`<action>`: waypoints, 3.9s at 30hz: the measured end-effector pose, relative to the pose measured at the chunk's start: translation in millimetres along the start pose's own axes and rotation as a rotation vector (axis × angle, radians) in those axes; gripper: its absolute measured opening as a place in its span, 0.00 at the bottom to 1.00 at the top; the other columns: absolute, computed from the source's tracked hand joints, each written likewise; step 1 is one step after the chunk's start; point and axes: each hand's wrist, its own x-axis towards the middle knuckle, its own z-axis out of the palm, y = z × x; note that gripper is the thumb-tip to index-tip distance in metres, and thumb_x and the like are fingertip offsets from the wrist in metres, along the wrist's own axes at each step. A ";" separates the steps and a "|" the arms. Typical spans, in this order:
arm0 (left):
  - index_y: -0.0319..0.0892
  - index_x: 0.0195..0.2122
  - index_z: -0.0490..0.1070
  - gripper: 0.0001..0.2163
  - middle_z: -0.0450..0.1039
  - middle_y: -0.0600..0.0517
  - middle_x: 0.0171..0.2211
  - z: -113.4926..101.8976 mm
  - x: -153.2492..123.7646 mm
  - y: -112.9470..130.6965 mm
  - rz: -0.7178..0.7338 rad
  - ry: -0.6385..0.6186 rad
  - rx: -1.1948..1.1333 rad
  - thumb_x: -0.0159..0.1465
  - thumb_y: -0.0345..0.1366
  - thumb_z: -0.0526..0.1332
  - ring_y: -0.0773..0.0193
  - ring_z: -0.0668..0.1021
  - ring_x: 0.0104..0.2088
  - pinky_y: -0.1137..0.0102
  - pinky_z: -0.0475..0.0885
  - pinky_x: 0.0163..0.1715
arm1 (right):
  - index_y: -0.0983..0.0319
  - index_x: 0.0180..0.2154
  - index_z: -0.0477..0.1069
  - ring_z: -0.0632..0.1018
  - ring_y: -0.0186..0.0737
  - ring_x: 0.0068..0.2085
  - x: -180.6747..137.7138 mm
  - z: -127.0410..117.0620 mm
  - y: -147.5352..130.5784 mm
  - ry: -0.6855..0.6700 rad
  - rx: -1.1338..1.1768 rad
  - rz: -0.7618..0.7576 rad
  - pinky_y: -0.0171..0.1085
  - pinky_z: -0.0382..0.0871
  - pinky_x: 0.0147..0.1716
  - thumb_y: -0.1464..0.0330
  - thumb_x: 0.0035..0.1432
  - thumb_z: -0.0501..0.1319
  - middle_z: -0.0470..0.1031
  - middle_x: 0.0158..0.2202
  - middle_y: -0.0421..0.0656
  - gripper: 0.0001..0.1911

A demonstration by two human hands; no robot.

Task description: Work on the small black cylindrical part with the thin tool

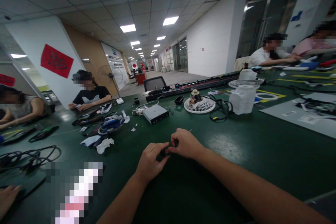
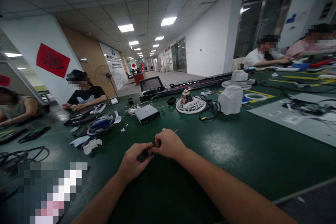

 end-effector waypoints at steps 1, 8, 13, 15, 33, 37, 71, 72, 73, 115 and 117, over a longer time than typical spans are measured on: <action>0.45 0.53 0.70 0.21 0.80 0.47 0.44 -0.8 0.0 0.6 -0.003 -0.010 -0.004 0.59 0.27 0.67 0.56 0.80 0.43 0.60 0.77 0.44 | 0.62 0.22 0.72 0.71 0.39 0.31 0.2 -0.4 0.1 -0.011 -0.008 0.016 0.35 0.56 0.30 0.60 0.45 0.76 0.70 0.23 0.39 0.17; 0.46 0.54 0.70 0.21 0.79 0.48 0.46 -3.1 3.1 4.0 -0.015 -0.039 -0.016 0.60 0.26 0.65 0.56 0.80 0.45 0.60 0.77 0.45 | 0.60 0.30 0.79 0.73 0.42 0.34 3.0 -3.9 4.5 -0.046 -0.008 -0.018 0.36 0.58 0.31 0.58 0.48 0.74 0.75 0.28 0.42 0.14; 0.46 0.55 0.69 0.22 0.78 0.48 0.47 -1.2 2.3 2.8 -0.014 -0.049 0.002 0.60 0.24 0.64 0.56 0.79 0.47 0.59 0.76 0.48 | 0.60 0.32 0.80 0.74 0.42 0.35 1.4 -2.0 -0.5 -0.118 -0.028 -0.073 0.37 0.60 0.31 0.64 0.56 0.70 0.76 0.28 0.44 0.06; 0.46 0.55 0.69 0.24 0.76 0.47 0.48 -0.5 2.3 2.3 -0.025 -0.048 -0.012 0.59 0.23 0.63 0.57 0.78 0.48 0.60 0.76 0.49 | 0.60 0.32 0.80 0.74 0.43 0.35 0.5 -1.8 -2.7 -0.100 -0.039 -0.054 0.37 0.60 0.32 0.61 0.55 0.70 0.76 0.28 0.44 0.09; 0.45 0.51 0.69 0.18 0.75 0.47 0.45 0.0 4.2 -0.6 -0.116 0.138 -0.017 0.60 0.26 0.63 0.56 0.79 0.46 0.60 0.78 0.47 | 0.61 0.30 0.78 0.73 0.36 0.26 -1.4 8.7 -5.8 -0.119 0.156 0.139 0.35 0.54 0.24 0.56 0.63 0.60 0.75 0.24 0.41 0.17; 0.46 0.52 0.69 0.18 0.74 0.48 0.44 1.2 4.5 -2.0 -0.168 0.176 -0.014 0.61 0.27 0.63 0.57 0.79 0.44 0.60 0.78 0.45 | 0.62 0.42 0.75 0.74 0.40 0.32 -1.1 7.1 -3.9 0.008 0.215 0.150 0.36 0.63 0.30 0.59 0.61 0.63 0.74 0.30 0.42 0.13; 0.45 0.51 0.70 0.20 0.76 0.50 0.41 1.8 4.8 -5.5 -0.317 0.180 0.038 0.57 0.26 0.65 0.58 0.80 0.41 0.61 0.78 0.43 | 0.62 0.34 0.72 0.72 0.34 0.25 -3.4 6.2 1.7 0.228 0.883 0.123 0.33 0.66 0.26 0.52 0.64 0.58 0.70 0.25 0.38 0.19; 0.45 0.51 0.70 0.20 0.76 0.50 0.41 1.9 4.8 -5.3 -0.318 0.175 0.036 0.57 0.26 0.65 0.58 0.80 0.41 0.61 0.78 0.43 | 0.62 0.34 0.72 0.72 0.34 0.25 -3.6 6.1 1.8 0.235 0.888 0.117 0.33 0.66 0.25 0.52 0.64 0.57 0.70 0.25 0.38 0.20; 0.45 0.50 0.70 0.19 0.76 0.51 0.41 2.1 4.8 -5.1 -0.321 0.169 0.035 0.57 0.27 0.65 0.58 0.80 0.41 0.61 0.78 0.43 | 0.62 0.34 0.72 0.71 0.34 0.25 -3.6 6.1 2.2 0.246 0.891 0.115 0.33 0.66 0.25 0.51 0.64 0.57 0.70 0.25 0.38 0.20; 0.46 0.51 0.70 0.20 0.75 0.50 0.42 3.0 3.7 -3.8 -0.361 0.093 0.054 0.57 0.27 0.65 0.57 0.79 0.40 0.60 0.76 0.41 | 0.62 0.34 0.72 0.73 0.35 0.27 -4.1 12.2 11.0 0.239 0.774 0.079 0.34 0.66 0.28 0.55 0.68 0.54 0.71 0.25 0.39 0.19; 0.47 0.51 0.70 0.21 0.75 0.50 0.41 3.3 3.5 -4.0 -0.362 0.080 0.060 0.57 0.27 0.65 0.57 0.79 0.39 0.61 0.76 0.41 | 0.62 0.33 0.72 0.73 0.35 0.26 -3.8 12.5 11.4 0.225 0.775 0.080 0.34 0.66 0.28 0.54 0.67 0.54 0.70 0.25 0.39 0.20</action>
